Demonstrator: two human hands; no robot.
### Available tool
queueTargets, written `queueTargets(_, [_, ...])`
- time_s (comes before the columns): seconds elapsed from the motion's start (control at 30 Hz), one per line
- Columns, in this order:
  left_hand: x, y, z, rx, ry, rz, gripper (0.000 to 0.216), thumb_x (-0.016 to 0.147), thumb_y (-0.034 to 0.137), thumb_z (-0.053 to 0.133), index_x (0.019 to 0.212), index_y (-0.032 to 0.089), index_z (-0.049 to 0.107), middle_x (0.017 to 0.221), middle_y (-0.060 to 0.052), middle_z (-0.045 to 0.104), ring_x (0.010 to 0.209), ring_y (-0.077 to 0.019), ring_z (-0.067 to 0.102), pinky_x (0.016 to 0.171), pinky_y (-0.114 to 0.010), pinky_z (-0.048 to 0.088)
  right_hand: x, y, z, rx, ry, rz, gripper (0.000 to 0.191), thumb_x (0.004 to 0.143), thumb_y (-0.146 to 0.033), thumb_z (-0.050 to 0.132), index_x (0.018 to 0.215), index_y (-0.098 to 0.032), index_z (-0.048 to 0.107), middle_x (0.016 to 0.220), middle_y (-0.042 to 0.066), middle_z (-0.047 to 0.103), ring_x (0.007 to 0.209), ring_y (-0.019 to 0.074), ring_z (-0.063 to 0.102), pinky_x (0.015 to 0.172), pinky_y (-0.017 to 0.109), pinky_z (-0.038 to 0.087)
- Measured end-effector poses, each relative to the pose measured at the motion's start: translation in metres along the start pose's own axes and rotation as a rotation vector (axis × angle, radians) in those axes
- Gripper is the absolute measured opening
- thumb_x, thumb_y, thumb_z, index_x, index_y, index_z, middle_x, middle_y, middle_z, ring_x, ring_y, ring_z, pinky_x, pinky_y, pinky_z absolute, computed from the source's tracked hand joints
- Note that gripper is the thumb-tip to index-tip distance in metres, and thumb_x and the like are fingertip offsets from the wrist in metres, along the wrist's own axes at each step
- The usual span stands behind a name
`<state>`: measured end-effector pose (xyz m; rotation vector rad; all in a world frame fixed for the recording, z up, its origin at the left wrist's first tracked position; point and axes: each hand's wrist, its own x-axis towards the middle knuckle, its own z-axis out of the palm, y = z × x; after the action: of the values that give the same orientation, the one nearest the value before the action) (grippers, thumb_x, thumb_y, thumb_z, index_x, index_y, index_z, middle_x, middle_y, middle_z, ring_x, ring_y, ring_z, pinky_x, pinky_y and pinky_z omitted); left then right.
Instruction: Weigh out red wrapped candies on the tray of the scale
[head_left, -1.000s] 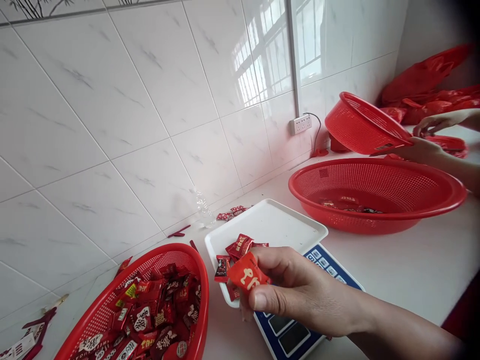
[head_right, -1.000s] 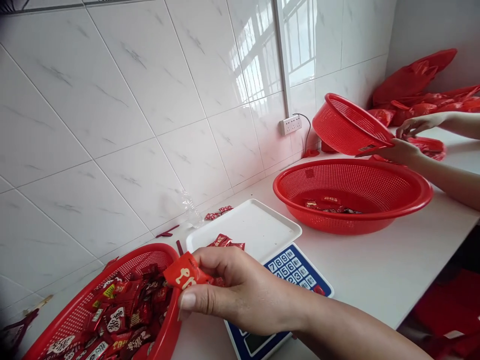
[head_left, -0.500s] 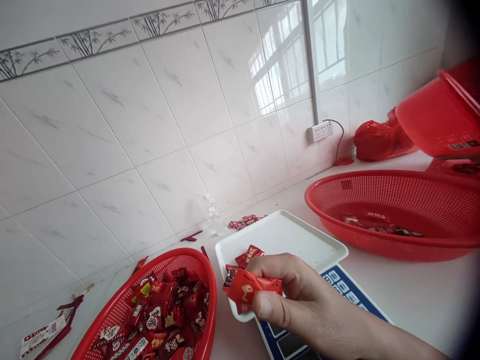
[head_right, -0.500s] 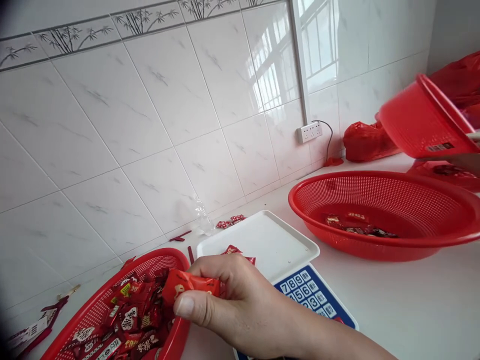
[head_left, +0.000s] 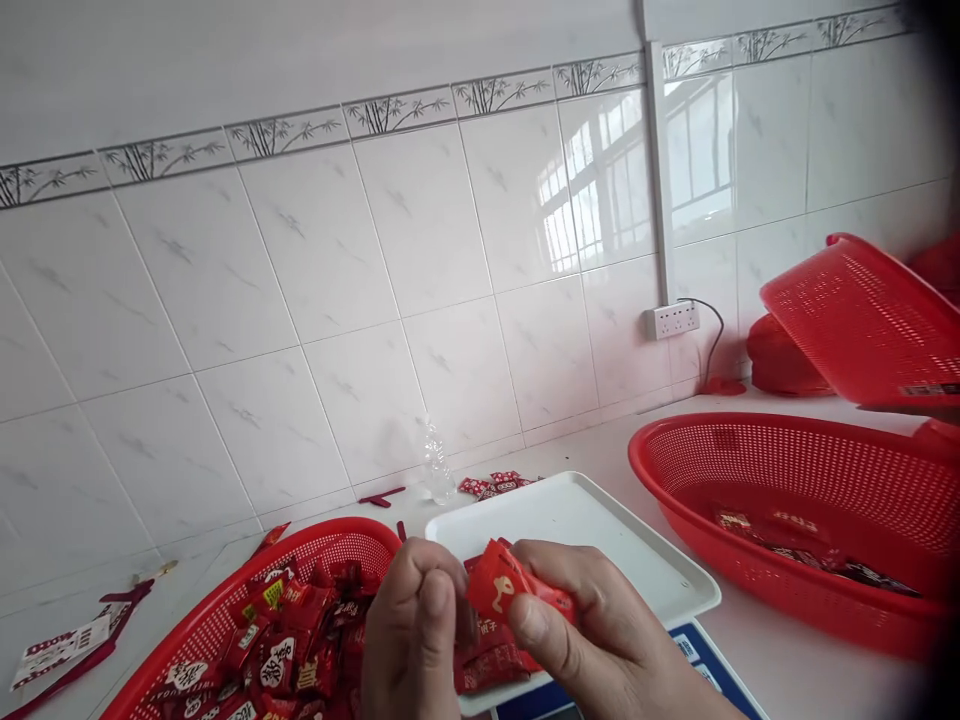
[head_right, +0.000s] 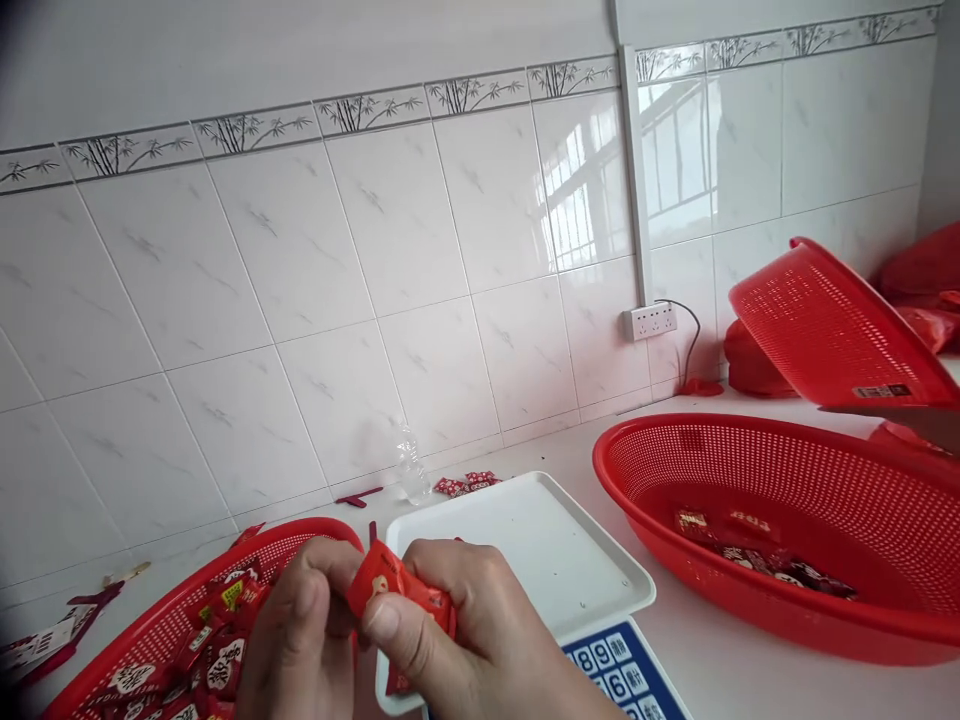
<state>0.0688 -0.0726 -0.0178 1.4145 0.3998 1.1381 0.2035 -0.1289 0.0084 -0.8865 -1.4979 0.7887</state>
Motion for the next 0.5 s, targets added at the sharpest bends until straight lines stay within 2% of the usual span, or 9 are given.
queueTargets(0.03, [0.002, 0.003, 0.010, -0.035, 0.062, 0.032, 0.043, 0.080, 0.060, 0.060, 0.065, 0.020, 0.054, 0.053, 0.002, 0.045, 0.049, -0.0108, 0.041, 0.047, -0.024, 0.037, 0.000, 0.001, 0.001, -0.056, 0.017, -0.018, 0.057, 0.081, -0.072, 0.046, 0.061, -0.019, 0.039, 0.059, -0.003, 0.041, 0.053, 0.0083, 0.039, 0.048, 0.021, 0.033])
queueTargets(0.1, [0.002, 0.005, 0.027, -0.109, 0.102, 0.034, 0.045, 0.077, 0.057, 0.065, 0.059, 0.019, 0.047, 0.051, 0.004, 0.036, 0.048, -0.0086, 0.032, 0.046, -0.022, 0.032, 0.001, 0.005, 0.003, -0.155, 0.011, -0.052, 0.060, 0.080, -0.075, 0.044, 0.059, -0.019, 0.037, 0.059, -0.003, 0.037, 0.054, 0.0079, 0.034, 0.048, 0.021, 0.029])
queueTargets(0.17, [0.002, 0.003, 0.034, -0.127, 0.127, 0.036, 0.049, 0.074, 0.055, 0.069, 0.056, 0.020, 0.041, 0.051, 0.006, 0.031, 0.047, -0.0082, 0.029, 0.045, -0.021, 0.029, 0.002, 0.011, 0.005, -0.204, -0.026, -0.059, 0.061, 0.080, -0.076, 0.043, 0.059, -0.018, 0.038, 0.059, -0.004, 0.035, 0.054, 0.0075, 0.032, 0.047, 0.021, 0.027])
queueTargets(0.37, [0.003, -0.001, 0.013, 0.003, 0.270, 0.222, 0.042, 0.080, 0.050, 0.066, 0.058, 0.019, 0.048, 0.054, 0.004, 0.041, 0.050, -0.0093, 0.034, 0.044, -0.020, 0.032, 0.006, 0.022, 0.003, -0.251, 0.002, -0.100, 0.048, 0.088, -0.059, 0.049, 0.064, -0.018, 0.047, 0.060, -0.003, 0.046, 0.054, 0.0075, 0.041, 0.049, 0.019, 0.033])
queueTargets(0.5, [0.004, 0.005, 0.006, 0.054, 0.197, 0.299, 0.028, 0.084, 0.045, 0.064, 0.071, 0.021, 0.060, 0.059, 0.003, 0.050, 0.053, -0.0089, 0.043, 0.048, -0.019, 0.040, 0.006, 0.021, 0.005, -0.158, 0.029, -0.100, 0.041, 0.094, -0.050, 0.044, 0.067, -0.019, 0.049, 0.061, -0.003, 0.049, 0.053, 0.0081, 0.048, 0.048, 0.019, 0.038])
